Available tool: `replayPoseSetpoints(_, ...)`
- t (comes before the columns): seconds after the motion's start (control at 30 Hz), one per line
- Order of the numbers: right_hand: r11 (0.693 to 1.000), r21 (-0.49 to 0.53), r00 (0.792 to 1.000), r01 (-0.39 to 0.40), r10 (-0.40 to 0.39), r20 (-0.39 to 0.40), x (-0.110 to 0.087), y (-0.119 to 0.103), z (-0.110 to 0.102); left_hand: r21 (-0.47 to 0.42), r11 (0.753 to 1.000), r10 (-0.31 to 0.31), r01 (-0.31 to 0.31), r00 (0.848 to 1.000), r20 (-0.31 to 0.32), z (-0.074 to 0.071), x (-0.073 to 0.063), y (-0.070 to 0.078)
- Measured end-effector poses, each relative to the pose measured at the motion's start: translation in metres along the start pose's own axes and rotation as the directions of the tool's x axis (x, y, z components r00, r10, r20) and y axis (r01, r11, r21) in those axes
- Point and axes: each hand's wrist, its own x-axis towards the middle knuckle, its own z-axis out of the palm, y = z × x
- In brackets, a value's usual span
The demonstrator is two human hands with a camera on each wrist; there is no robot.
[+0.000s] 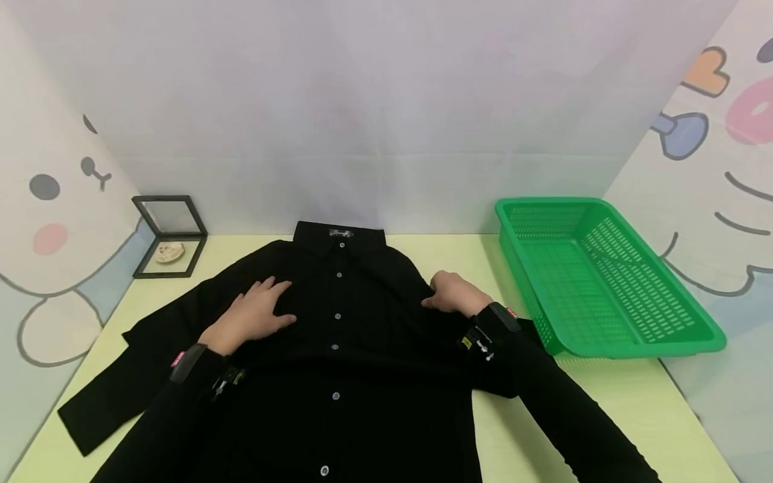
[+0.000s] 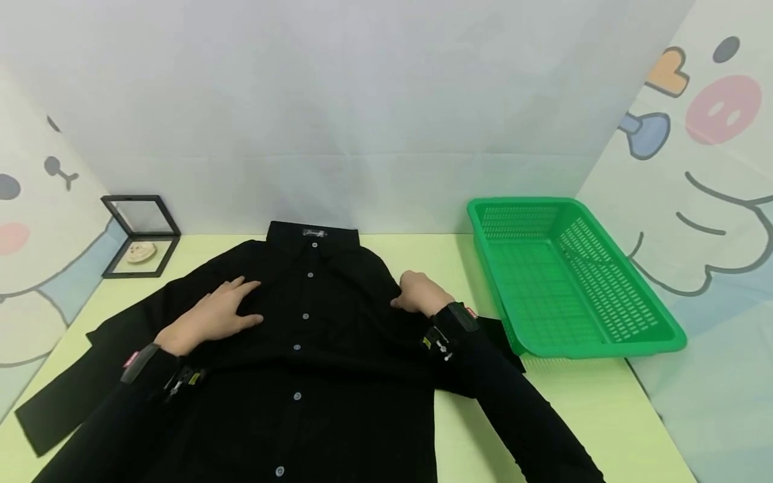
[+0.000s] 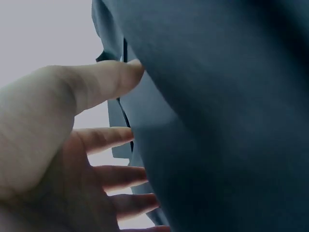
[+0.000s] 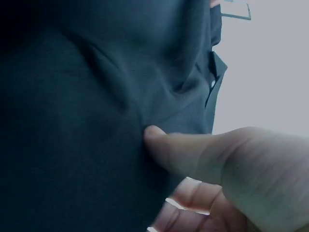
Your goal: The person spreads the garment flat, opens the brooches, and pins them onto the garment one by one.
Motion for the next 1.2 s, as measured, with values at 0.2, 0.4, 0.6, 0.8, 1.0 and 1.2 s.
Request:
replayPoseSetpoints(0.2, 0.996, 0.058, 0.981, -0.074, 0.083, -0.174, -0.004, 0.019, -0.005, -0.047, 0.997, -0.054, 0.056, 0.997, 0.056, 0.001, -0.016, -0.023)
replayPoseSetpoints(0.4, 0.993, 0.103, 0.946, -0.048, 0.079, -0.316, -0.012, 0.022, -0.007, -0.054, 0.998, -0.028, 0.029, 0.999, 0.023, 0.005, -0.026, -0.027)
replayPoseSetpoints(0.6, 0.981, -0.032, 0.866, 0.192, -0.185, -0.464, -0.040, 0.011, 0.013, -0.075, 0.988, 0.132, -0.136, 0.990, -0.046, 0.015, -0.043, -0.007)
replayPoseSetpoints(0.8, 0.922, -0.020, 0.897, 0.387, -0.382, -0.223, -0.067, 0.012, 0.039, -0.024, 0.989, 0.143, -0.143, 0.990, 0.004, 0.029, -0.056, 0.010)
replayPoseSetpoints(1.0, 0.972, -0.015, 0.967, 0.236, -0.233, 0.104, -0.070, 0.018, 0.046, 0.019, 0.996, 0.086, -0.087, 0.995, 0.048, 0.041, -0.058, 0.019)
replayPoseSetpoints(1.2, 0.982, -0.103, 0.986, 0.155, -0.148, 0.077, -0.057, 0.021, 0.036, 0.002, 0.998, 0.067, -0.068, 0.993, 0.099, 0.044, -0.060, 0.027)
